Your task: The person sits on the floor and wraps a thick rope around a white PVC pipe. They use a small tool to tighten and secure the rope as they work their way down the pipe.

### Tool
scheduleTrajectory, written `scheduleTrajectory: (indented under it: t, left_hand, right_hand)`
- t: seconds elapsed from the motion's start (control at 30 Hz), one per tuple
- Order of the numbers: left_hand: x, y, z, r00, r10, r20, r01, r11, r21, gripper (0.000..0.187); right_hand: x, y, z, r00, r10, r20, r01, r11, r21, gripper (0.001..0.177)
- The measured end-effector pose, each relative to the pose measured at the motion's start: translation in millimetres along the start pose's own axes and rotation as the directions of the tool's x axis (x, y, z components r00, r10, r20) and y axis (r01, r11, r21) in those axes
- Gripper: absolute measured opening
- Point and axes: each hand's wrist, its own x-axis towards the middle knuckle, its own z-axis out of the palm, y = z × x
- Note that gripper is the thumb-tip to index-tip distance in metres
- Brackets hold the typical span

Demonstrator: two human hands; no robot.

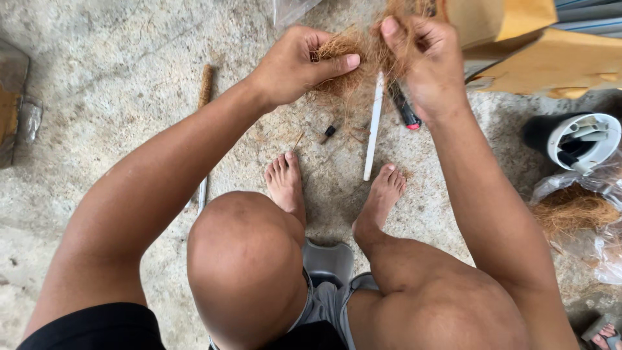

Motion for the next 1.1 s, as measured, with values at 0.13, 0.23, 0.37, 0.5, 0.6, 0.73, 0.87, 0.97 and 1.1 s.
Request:
scheduleTrajectory:
  t: [0.13,0.23,0.37,0.5,0.6,0.73,0.87,0.97,1.1]
  left_hand:
    - [-13.9,-21.6,-9.9,0.987,-0.115,-0.110,0.113,0.993,-0.027,0.028]
    - [-25.3,-38.2,-17.2,0.977,-0.133,-0.165,0.124,0.990,-0.068,0.026]
    - [-47.2,-50.9,-23.2,0.967,-0.122,-0.224,0.089,0.984,-0.151,0.026]
    - [-76.5,-48.0,-28.1,0.922,-0.140,-0.360,0.095,0.986,-0.140,0.028]
    - [-91.8,-50.4,-22.3,0.899,-0.039,-0.436,-0.058,0.977,-0.206,0.029]
    - [-98.2,-72.9,4.7,0.889,-0.040,-0.456,-0.126,0.936,-0.328,0.032]
    - [-88.5,-83.4,25.9,0.849,0.083,-0.523,-0.229,0.948,-0.222,0.034]
    - [-91.6,-89.4,37.7,0.815,-0.014,-0.580,-0.123,0.973,-0.195,0.033]
    - [-86.7,-98.3,40.3,0.815,0.001,-0.579,-0.168,0.957,-0.235,0.031]
  right_hand:
    - [3.7,14.6,-6.9,0.997,0.040,-0.064,-0.036,0.997,0.061,0.023]
    - [-2.1,36.6,-14.6,0.990,0.079,-0.115,-0.073,0.996,0.057,0.022]
    - [-35.3,64.3,-29.6,0.954,0.242,-0.174,-0.223,0.967,0.126,0.021]
    - [-96.2,59.9,-68.0,0.896,0.322,-0.307,-0.251,0.935,0.250,0.018]
    - [-137.9,56.3,-73.5,0.828,0.409,-0.383,-0.395,0.911,0.119,0.015]
    - [-159.4,70.1,-56.5,0.882,0.404,-0.241,-0.441,0.889,-0.123,0.015]
    - [-143.7,85.9,-52.3,0.901,0.355,-0.250,-0.407,0.891,-0.200,0.012]
    - [-147.3,99.9,-65.7,0.894,0.353,-0.277,-0.418,0.880,-0.228,0.015]
    - [-172.9,118.8,-96.1,0.962,0.021,-0.272,-0.235,0.570,-0.787,0.030]
